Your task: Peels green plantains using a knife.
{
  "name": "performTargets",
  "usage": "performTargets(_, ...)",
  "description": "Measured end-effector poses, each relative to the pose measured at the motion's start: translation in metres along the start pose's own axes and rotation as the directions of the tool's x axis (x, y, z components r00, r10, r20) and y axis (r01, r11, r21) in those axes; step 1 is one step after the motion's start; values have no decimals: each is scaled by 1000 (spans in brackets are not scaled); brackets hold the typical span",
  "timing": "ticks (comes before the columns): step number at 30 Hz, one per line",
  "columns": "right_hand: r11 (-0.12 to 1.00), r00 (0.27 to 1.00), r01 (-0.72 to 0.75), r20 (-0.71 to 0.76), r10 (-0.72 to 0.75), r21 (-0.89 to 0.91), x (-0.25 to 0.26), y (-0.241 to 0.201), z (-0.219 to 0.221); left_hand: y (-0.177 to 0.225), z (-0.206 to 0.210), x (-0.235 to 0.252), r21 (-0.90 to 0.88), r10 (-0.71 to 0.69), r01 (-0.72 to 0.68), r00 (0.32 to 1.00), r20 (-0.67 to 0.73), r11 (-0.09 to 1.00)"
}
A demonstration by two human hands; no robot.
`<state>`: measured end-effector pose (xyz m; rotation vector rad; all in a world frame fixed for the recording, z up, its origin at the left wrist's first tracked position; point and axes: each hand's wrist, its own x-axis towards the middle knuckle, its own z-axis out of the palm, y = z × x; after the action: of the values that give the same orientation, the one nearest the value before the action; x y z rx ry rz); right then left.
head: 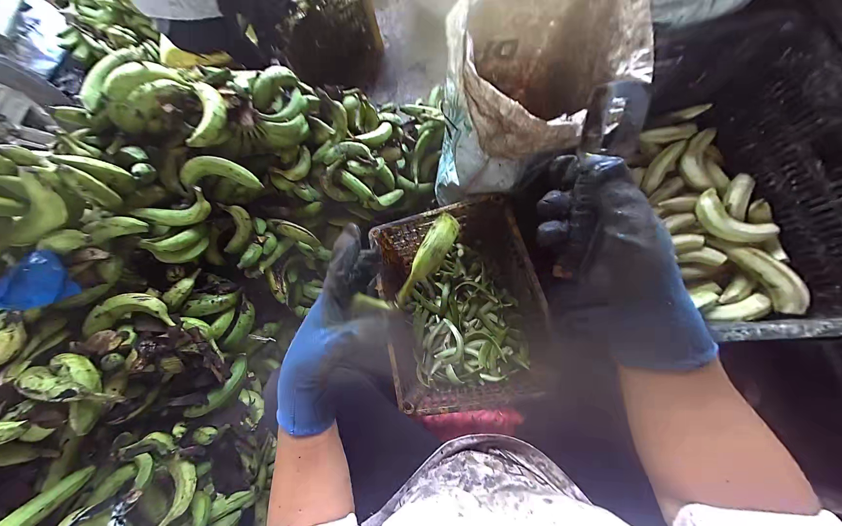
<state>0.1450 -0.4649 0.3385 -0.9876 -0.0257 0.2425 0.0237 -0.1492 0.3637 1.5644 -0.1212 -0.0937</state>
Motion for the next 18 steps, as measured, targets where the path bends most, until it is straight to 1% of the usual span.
performTargets(1, 1000, 1000, 21, -11, -21, 7, 0, 1, -1, 3, 3, -3, -5, -39, 40, 996, 80, 999)
performTargets(2, 999, 999, 36, -32, -36, 14, -2, 5, -3, 2, 17, 1, 4, -95, 95, 989, 113, 995)
performTargets(4, 998, 996, 53, -81, -50, 35, -2, 12, -4, -21, 63, 23, -16, -171, 173, 980, 100, 985)
performTargets(6, 997, 989, 64, -137, -59, 33, -3, 12, -2, -51, 92, 46, -25, -192, 197, 972, 135, 980)
performTargets(7, 997, 983, 80, -167, -81, -9, -6, 6, 1, -59, 96, 51, -66, -159, 168, 979, 125, 984)
performTargets(8, 992, 972, 108, -201, -120, -68, -11, 0, 2, -61, 93, 52, -131, -97, 108, 991, 91, 985)
performTargets(10, 957, 936, 191, -253, -245, -218, -27, 0, -2, -46, 75, 46, -196, 16, -12, 1000, 22, 981)
performTargets(11, 932, 922, 241, -235, -307, -272, -36, 7, -4, -38, 63, 43, -200, 56, -58, 998, -17, 978)
performTargets(12, 918, 917, 270, -213, -337, -292, -44, 19, -3, -31, 50, 40, -190, 82, -93, 995, -64, 977)
performTargets(13, 917, 926, 261, -190, -326, -303, -52, 36, -1, -24, 40, 41, -145, 101, -119, 986, -129, 982)
performTargets(14, 927, 951, 205, -160, -265, -316, -62, 56, 2, -18, 32, 45, -98, 122, -142, 975, -188, 985)
performTargets(15, 936, 973, 102, -160, -164, -337, -74, 78, 7, -11, 28, 48, -67, 132, -152, 962, -240, 986)
performTargets(17, 898, 982, -132, -176, 62, -421, -88, 113, 20, 0, 29, 50, -34, 154, -173, 937, -314, 984)
performTargets(18, 867, 979, -190, -158, 131, -460, -93, 122, 25, 1, 32, 46, -11, 172, -186, 927, -332, 982)
